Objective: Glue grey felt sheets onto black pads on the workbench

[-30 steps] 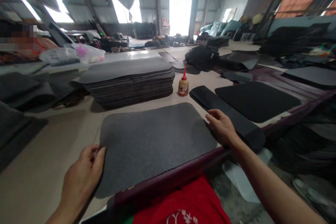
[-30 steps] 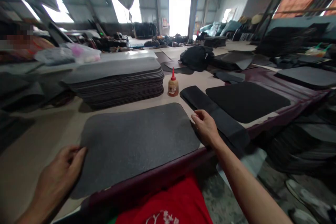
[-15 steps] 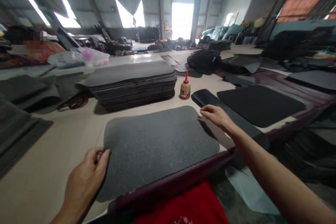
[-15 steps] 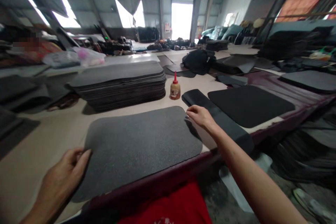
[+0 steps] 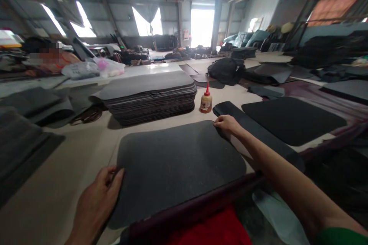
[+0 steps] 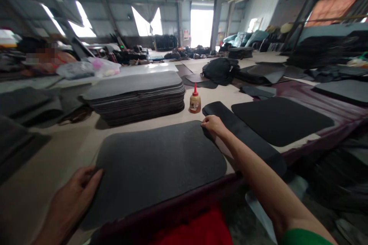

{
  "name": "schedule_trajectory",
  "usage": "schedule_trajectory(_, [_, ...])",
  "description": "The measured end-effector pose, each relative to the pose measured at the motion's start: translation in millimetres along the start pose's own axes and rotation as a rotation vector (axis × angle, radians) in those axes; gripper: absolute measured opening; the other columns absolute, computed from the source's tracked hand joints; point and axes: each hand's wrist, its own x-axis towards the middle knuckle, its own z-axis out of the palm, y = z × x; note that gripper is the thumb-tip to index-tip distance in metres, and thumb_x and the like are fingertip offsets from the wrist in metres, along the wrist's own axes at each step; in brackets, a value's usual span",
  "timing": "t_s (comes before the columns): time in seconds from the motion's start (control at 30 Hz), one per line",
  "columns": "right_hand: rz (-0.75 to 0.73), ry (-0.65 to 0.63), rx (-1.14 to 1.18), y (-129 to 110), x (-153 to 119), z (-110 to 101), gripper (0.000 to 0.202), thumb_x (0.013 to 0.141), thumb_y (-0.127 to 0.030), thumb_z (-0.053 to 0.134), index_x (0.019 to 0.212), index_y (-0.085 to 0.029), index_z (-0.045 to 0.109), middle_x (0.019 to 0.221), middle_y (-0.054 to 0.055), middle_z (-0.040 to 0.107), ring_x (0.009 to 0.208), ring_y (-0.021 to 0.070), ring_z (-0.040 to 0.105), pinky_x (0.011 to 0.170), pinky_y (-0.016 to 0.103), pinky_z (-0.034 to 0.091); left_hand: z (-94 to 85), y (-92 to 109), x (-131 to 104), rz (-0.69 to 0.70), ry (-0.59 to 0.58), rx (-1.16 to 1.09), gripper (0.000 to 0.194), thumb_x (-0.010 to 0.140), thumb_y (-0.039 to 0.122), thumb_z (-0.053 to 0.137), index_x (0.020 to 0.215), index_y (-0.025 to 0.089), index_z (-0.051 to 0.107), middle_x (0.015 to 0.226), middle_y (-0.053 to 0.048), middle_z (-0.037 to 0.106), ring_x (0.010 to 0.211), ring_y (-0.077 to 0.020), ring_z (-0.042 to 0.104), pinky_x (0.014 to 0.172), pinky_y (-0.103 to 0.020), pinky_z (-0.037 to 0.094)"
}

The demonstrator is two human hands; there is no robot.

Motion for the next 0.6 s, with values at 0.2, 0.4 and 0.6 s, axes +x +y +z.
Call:
schedule_trajectory(0.2, [-0.001, -0.024, -0.027, -0.3, 6.4, -2.3, 0.027, 0.093, -0.038, 0.069, 0.083, -0.014, 0.068, 0.079, -0.001, 0.068, 0.075, 0.0158, 0.066, 0.071, 0.030, 0.055, -1.4, 2.6, -1.2, 0.027, 0.024, -0.020, 0.046, 0.086, 0.063, 0.042, 0.105, 0.025, 0.061, 0.085, -0.005, 0.073, 0.075, -0.0267, 0.070, 0.062, -0.031, 0.046])
schedule_trajectory(0.4, [-0.050, 0.048, -0.042, -2.6, -1.6, 2.2, 0.021, 0.089, -0.033, 0.071, 0.078, -0.015, 0.068, 0.073, -0.001, 0.067, 0.072, 0.0159, 0.064, 0.071, 0.030, 0.050, 1.8, -2.4, 0.1, 0.026, 0.024, -0.011, 0.046, 0.087, 0.063, 0.041, 0.107, 0.026, 0.061, 0.093, -0.006, 0.074, 0.081, -0.0279, 0.070, 0.066, -0.032, 0.047])
schedule_trajectory(0.6, [-0.065, 0.241, -0.036, -0.3, -15.4, 13.4, 0.012, 0.084, -0.024, 0.062, 0.082, -0.017, 0.071, 0.080, 0.004, 0.071, 0.079, 0.0184, 0.065, 0.069, 0.026, 0.042, 1.5, -2.7, -0.7, 0.043, 0.001, 0.000, 0.045, 0.089, 0.062, 0.039, 0.108, 0.027, 0.060, 0.094, -0.005, 0.074, 0.085, -0.0284, 0.070, 0.070, -0.033, 0.047])
